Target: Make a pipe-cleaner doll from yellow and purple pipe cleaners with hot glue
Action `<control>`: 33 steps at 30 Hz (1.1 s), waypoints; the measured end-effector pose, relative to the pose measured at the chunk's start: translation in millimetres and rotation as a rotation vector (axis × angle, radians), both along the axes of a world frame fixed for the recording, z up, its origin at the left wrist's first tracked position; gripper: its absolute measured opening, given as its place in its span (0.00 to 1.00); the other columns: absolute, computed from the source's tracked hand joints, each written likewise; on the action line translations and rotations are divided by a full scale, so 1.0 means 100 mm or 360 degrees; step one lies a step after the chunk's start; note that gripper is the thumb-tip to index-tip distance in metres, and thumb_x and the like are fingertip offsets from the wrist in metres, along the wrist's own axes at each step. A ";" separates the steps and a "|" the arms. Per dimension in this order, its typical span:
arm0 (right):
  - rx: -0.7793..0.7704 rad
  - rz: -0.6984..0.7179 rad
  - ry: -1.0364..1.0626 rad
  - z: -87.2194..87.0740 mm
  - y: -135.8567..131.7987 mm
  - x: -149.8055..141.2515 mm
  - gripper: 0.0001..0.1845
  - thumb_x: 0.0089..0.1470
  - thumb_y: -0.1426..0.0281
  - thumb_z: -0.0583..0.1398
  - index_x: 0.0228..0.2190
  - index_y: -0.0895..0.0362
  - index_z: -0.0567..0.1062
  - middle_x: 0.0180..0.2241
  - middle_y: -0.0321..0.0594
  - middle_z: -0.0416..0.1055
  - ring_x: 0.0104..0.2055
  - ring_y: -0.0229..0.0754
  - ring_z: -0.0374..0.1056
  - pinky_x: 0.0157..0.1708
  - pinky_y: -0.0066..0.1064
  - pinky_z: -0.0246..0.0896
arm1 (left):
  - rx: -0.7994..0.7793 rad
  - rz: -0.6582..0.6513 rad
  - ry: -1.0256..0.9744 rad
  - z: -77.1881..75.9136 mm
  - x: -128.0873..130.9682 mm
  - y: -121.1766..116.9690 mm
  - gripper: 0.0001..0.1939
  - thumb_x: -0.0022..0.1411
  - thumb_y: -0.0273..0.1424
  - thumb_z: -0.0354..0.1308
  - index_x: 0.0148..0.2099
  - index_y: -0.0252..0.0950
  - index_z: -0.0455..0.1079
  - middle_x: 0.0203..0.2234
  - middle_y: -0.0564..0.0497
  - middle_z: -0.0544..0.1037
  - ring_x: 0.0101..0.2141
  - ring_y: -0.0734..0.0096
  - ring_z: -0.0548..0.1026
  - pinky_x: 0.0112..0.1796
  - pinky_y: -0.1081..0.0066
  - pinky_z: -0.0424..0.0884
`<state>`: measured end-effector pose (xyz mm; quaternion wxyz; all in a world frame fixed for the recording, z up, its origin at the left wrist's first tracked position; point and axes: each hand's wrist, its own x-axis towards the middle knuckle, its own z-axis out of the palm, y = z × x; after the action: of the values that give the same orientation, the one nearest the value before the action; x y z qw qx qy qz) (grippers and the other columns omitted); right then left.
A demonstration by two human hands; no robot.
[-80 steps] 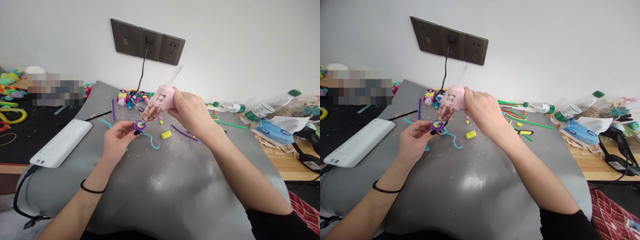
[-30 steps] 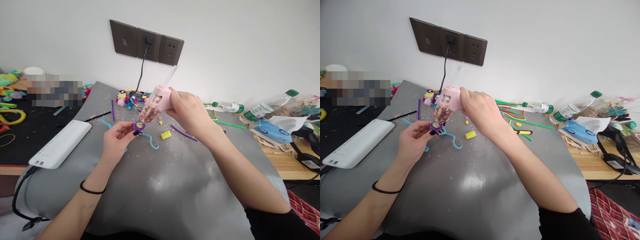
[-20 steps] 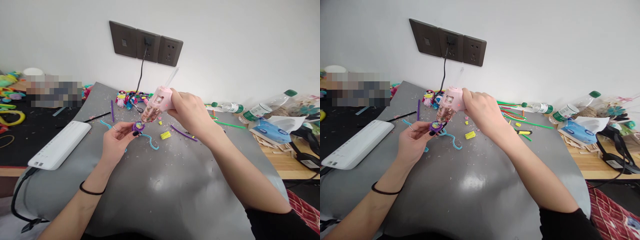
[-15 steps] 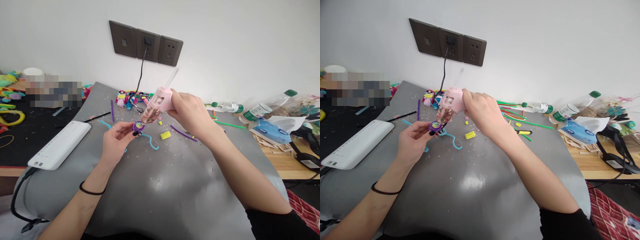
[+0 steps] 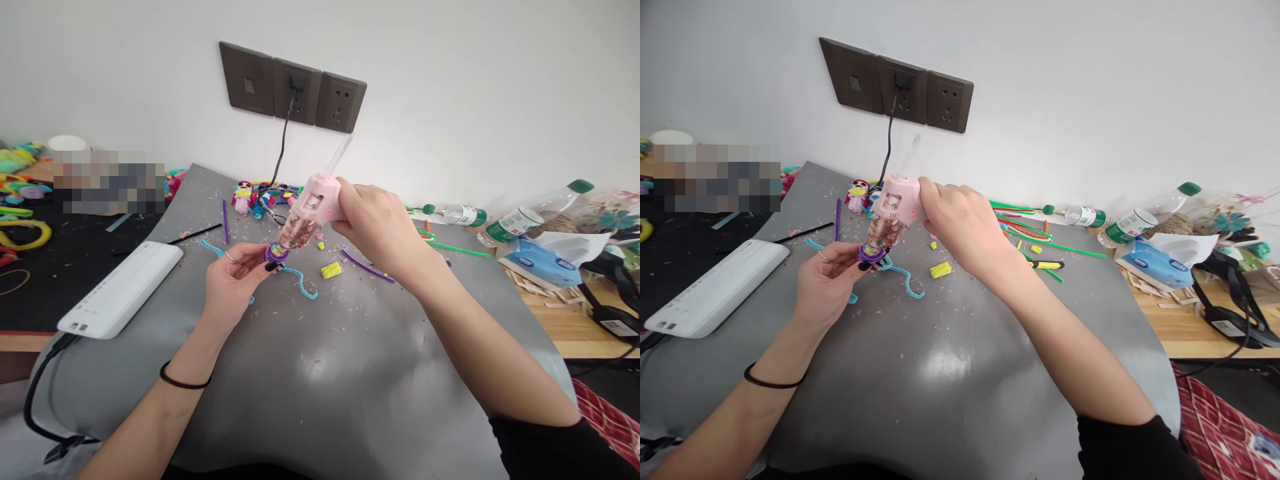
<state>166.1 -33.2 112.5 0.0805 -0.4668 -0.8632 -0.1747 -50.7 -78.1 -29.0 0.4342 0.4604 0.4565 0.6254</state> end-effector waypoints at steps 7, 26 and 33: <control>-0.0039 -0.0034 0.0000 0.02 -0.01 0.00 0.13 0.57 0.81 0.54 0.44 0.58 0.67 0.32 0.44 0.74 0.32 0.46 0.66 0.33 0.34 0.46 | 0.0054 -0.0034 -0.0047 -0.01 -0.01 0.00 0.18 0.51 0.39 0.77 0.41 0.38 0.80 0.34 0.48 0.85 0.35 0.64 0.83 0.39 0.64 0.83; -0.0017 -0.0003 -0.0026 0.03 -0.03 -0.01 0.10 0.58 0.80 0.57 0.42 0.58 0.68 0.31 0.43 0.73 0.32 0.46 0.65 0.32 0.34 0.46 | 0.0038 -0.0008 -0.0067 -0.01 -0.01 0.01 0.19 0.50 0.42 0.78 0.41 0.38 0.80 0.34 0.47 0.85 0.34 0.63 0.83 0.38 0.64 0.83; -0.0044 -0.0034 -0.0020 0.03 -0.03 0.00 0.12 0.57 0.81 0.57 0.42 0.58 0.68 0.32 0.44 0.74 0.32 0.45 0.64 0.31 0.34 0.44 | 0.0041 -0.0010 -0.0066 0.00 -0.02 0.00 0.18 0.50 0.41 0.77 0.41 0.38 0.80 0.34 0.48 0.85 0.34 0.62 0.83 0.38 0.64 0.83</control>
<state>165.8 -36.3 115.9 0.0667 -0.4760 -0.8609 -0.1666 -52.3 -77.8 -29.3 0.4396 0.4542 0.4379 0.6393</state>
